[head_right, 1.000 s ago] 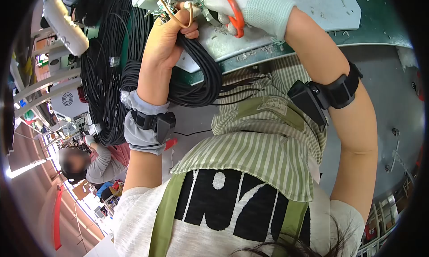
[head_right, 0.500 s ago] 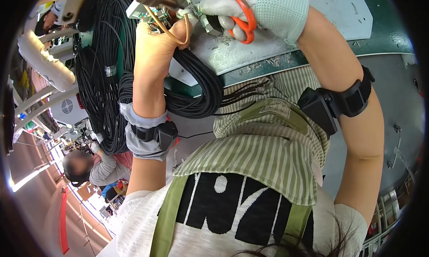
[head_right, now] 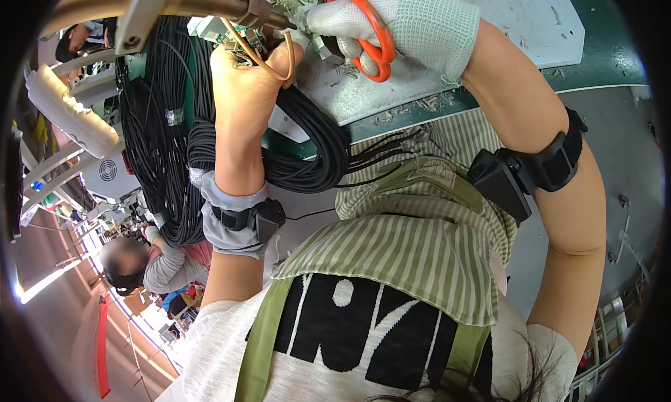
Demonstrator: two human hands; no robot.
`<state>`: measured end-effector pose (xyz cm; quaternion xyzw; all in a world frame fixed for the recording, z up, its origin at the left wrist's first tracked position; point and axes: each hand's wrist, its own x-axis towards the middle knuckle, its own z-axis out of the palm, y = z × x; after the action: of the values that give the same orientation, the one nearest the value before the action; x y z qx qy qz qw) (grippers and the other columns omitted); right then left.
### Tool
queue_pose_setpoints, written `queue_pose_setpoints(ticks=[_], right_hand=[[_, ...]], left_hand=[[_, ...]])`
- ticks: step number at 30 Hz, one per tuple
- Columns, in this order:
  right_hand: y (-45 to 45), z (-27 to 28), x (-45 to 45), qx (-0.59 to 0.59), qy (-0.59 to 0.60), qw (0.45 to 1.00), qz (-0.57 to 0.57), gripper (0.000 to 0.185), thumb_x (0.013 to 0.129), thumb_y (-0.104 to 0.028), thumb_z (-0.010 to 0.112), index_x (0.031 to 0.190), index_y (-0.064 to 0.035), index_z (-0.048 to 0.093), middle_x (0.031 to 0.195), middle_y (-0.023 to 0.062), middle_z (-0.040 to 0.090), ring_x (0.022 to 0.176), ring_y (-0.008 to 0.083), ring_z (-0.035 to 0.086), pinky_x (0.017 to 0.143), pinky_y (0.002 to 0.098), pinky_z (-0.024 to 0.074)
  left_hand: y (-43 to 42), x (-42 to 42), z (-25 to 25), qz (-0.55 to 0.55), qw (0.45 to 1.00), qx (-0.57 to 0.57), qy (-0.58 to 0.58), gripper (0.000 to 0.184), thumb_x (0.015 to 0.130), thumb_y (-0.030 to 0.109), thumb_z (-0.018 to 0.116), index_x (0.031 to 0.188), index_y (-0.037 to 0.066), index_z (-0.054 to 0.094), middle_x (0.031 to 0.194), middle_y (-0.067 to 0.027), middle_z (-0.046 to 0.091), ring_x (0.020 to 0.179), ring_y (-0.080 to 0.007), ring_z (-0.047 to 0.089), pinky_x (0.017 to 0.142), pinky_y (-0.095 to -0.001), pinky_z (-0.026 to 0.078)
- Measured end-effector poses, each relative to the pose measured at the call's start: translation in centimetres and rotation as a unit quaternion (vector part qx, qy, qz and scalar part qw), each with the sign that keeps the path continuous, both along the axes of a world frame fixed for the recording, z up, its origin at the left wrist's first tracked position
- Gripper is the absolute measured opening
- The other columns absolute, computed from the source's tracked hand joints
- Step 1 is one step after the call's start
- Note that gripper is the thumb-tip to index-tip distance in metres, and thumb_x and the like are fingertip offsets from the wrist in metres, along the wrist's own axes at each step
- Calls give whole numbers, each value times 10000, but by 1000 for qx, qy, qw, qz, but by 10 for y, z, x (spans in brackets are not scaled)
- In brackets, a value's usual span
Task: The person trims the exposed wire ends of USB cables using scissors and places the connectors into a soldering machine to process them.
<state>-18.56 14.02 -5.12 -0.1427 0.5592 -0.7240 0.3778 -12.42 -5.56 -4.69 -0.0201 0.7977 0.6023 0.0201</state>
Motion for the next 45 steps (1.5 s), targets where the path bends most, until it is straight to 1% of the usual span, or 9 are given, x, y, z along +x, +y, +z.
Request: queue_pose_setpoints(ticks=[5,8,13,16,30,34,38,42,45], right_hand=[[-3,8,1,59,-6,998,-14,242,844,-177,662,752,41,611,586,102,607,423,139,549,368,255,390],[-6,12,1,92,17,995,-24,263,843,-191,653,730,42,608,573,98,599,409,138,534,368,263,388],[-8,12,-1,82,14,996,-18,289,840,-206,635,697,43,601,554,96,583,396,140,515,371,274,389],[-7,11,-1,80,20,997,-3,289,842,-203,630,695,44,598,555,98,582,399,144,518,372,274,389],[-10,20,3,105,-21,994,-9,240,830,-167,645,739,50,596,573,102,590,409,147,529,371,272,396],[-8,16,2,55,-29,998,-7,226,834,-160,641,758,48,592,578,104,592,411,146,532,368,267,395],[-8,26,3,155,-11,988,-4,229,837,-161,637,766,52,590,576,105,591,412,143,532,363,266,392],[-5,14,2,32,-84,996,-14,249,835,-177,636,742,48,587,568,104,588,412,142,532,368,270,395],[-6,25,2,122,-15,992,-4,267,833,-197,639,729,43,588,562,99,585,416,144,535,378,273,400]], left_hand=[[-3,-1,-4,-3,997,65,-34,144,720,77,696,801,5,601,638,15,547,549,-55,480,496,-221,384],[-8,-4,-12,-20,986,158,-51,153,723,80,695,814,2,599,635,-2,550,537,-70,491,476,-231,382],[-7,-4,-13,-17,990,142,-16,142,728,89,694,785,-1,600,638,-3,562,550,-67,489,483,-233,391],[-3,-4,-12,25,999,-9,25,141,733,99,697,754,-4,603,644,-1,574,568,-59,482,500,-228,399],[11,5,1,32,999,-18,40,108,743,51,686,775,-25,617,647,4,608,599,-44,525,540,-227,445],[13,7,2,38,999,-22,31,95,746,35,678,780,-28,614,654,-12,621,617,-49,558,552,-221,460],[11,5,-1,34,998,-35,34,89,750,26,670,787,-30,613,670,-24,631,629,-55,577,559,-218,468],[11,6,-1,26,999,-18,40,88,750,22,661,787,-36,606,677,-24,629,622,-57,571,556,-222,465],[13,5,1,28,999,-8,37,96,745,21,661,780,-42,597,675,-23,621,605,-59,555,553,-233,461]])
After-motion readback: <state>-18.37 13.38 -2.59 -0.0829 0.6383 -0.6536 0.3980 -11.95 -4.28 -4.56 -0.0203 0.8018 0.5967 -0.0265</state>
